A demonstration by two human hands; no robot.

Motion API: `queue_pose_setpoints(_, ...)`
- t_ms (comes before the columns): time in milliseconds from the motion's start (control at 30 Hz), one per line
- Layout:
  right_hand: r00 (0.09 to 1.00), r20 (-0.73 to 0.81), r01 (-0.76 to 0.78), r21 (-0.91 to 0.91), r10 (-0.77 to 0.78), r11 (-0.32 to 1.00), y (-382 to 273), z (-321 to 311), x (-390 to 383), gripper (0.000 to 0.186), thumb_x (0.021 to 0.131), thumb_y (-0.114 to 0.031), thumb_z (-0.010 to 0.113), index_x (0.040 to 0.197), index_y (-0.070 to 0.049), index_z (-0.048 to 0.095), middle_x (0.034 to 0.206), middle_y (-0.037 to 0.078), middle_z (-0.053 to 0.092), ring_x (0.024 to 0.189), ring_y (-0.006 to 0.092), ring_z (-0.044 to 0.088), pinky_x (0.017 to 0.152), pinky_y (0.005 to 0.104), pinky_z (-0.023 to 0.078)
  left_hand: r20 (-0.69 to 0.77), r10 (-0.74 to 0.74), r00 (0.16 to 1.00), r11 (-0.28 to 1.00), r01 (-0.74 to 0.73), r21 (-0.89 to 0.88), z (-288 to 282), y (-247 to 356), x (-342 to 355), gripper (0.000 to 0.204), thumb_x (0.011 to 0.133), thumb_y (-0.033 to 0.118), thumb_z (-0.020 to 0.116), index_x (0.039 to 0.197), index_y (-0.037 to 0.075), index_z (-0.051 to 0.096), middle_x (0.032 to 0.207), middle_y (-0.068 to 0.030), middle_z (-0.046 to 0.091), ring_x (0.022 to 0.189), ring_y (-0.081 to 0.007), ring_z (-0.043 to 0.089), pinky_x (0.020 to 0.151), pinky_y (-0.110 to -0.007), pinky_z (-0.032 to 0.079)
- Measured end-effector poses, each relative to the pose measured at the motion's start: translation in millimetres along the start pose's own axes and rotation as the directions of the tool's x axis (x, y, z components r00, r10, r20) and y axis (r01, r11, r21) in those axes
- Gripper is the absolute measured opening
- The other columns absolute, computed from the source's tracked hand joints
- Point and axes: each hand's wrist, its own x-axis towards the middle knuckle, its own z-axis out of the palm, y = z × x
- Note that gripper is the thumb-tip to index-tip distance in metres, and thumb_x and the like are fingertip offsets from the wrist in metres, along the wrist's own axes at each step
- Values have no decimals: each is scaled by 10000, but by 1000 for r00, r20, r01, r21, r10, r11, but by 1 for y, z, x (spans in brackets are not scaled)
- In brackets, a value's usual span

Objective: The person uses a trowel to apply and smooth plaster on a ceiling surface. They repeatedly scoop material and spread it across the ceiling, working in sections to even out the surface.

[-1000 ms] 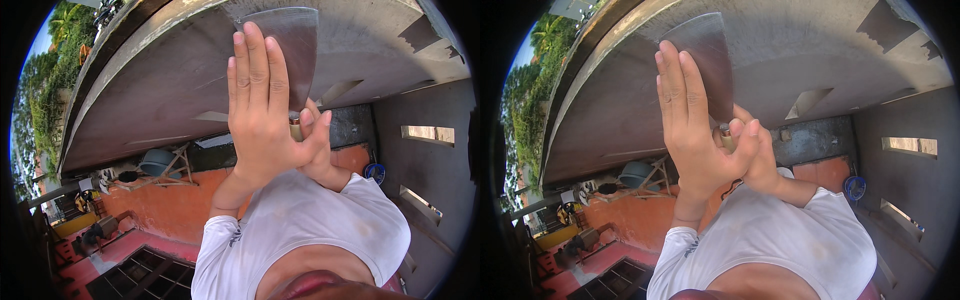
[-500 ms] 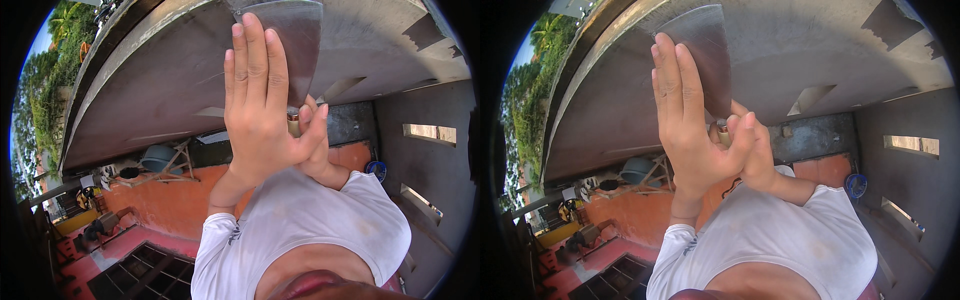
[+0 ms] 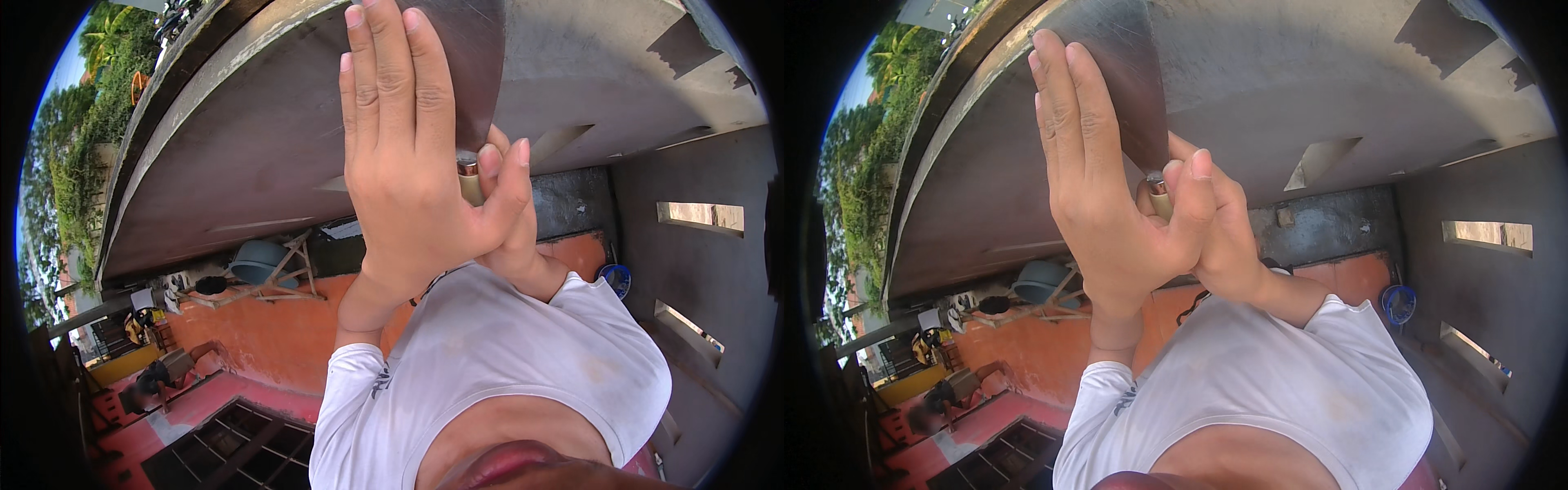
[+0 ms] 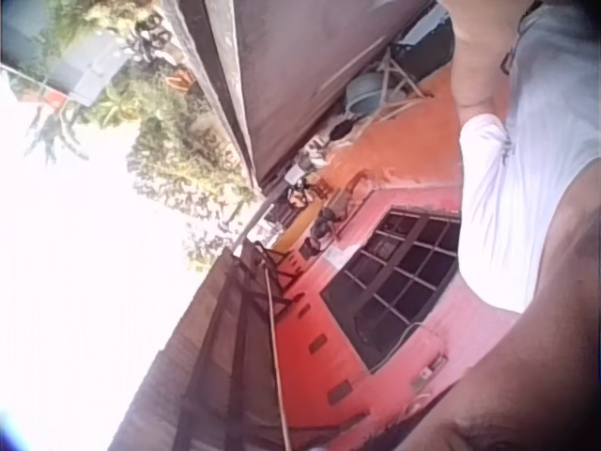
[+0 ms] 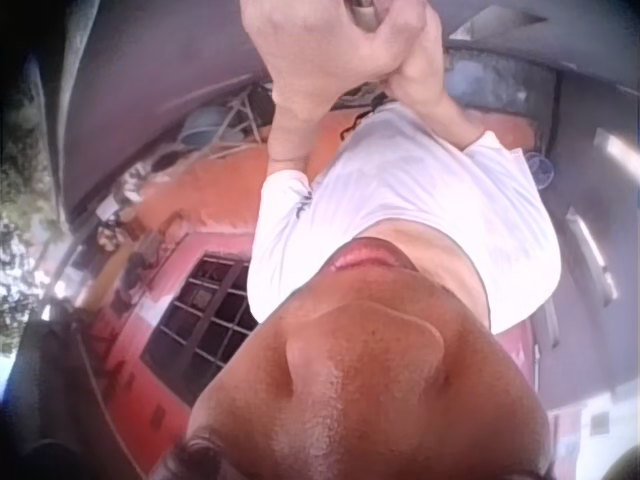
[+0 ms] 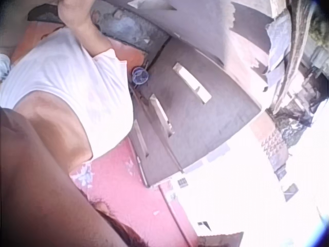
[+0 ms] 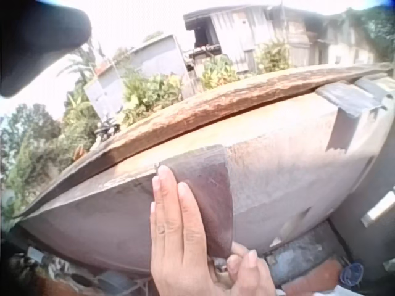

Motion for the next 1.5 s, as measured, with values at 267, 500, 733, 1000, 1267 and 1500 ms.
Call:
queue_pose_setpoints(267, 999, -29, 32, -9, -32, 999, 4, -4, -9, 471, 1073, -200, 330, 1482, 32, 319, 871, 6, 550, 660, 52, 434, 579, 220, 358, 21, -44, 999, 998, 45, -41, 6, 5, -11, 902, 725, 298, 663, 1460, -107, 334, 1523, -335, 287, 1415, -502, 282, 1105, -574, 299)
queue_pose_setpoints(500, 999, -17, 29, -70, -30, 997, -3, 4, 0, 462, 1071, -267, 304, 1446, 0, 351, 1106, 48, 553, 902, 96, 519, 768, 257, 425, 9, 86, 996, 996, -86, -1, -1, 15, 6, 888, 730, 293, 655, 1460, -103, 339, 1522, -328, 298, 1418, -491, 286, 1115, -567, 286)
queue_pose_setpoints(733, 999, -42, 11, -9, -11, 1000, 0, 6, -4, 477, 1073, -239, 330, 1476, 16, 325, 1061, 36, 559, 824, 86, 492, 703, 246, 410, 9, -51, 999, 999, 51, -13, 2, 5, -10, 886, 719, 285, 655, 1451, -112, 351, 1522, -331, 297, 1427, -478, 281, 1120, -564, 280)
queue_pose_setpoints(1000, 996, -15, -91, -43, 90, 995, -4, 3, -9, 491, 1076, -360, 294, 1436, -33, 362, 1068, 38, 589, 827, 70, 559, 700, 240, 447, -46, 119, 992, 991, -116, 68, 8, -13, -14, 863, 729, 292, 660, 1428, -127, 376, 1507, -327, 330, 1417, -480, 299, 1113, -560, 293)
queue_pose_setpoints(1267, 993, -111, -44, -4, 43, 999, -14, 12, -6, 542, 1068, -401, 345, 1460, -26, 339, 957, 27, 635, 756, 48, 573, 619, 219, 451, -35, 120, 992, 989, -117, 91, 8, -2, -2, 888, 695, 275, 704, 1425, -120, 387, 1510, -318, 332, 1418, -465, 311, 1109, -556, 302)
queue_pose_setpoints(1500, 996, -6, -83, 152, 85, 985, -17, 4, -10, 528, 1060, -416, 361, 1417, -27, 386, 978, 46, 628, 757, 68, 588, 615, 226, 458, -7, 90, 996, 992, -89, 87, 8, 0, -6, 917, 693, 289, 723, 1433, -121, 370, 1521, -323, 304, 1421, -462, 304, 1104, -558, 312)
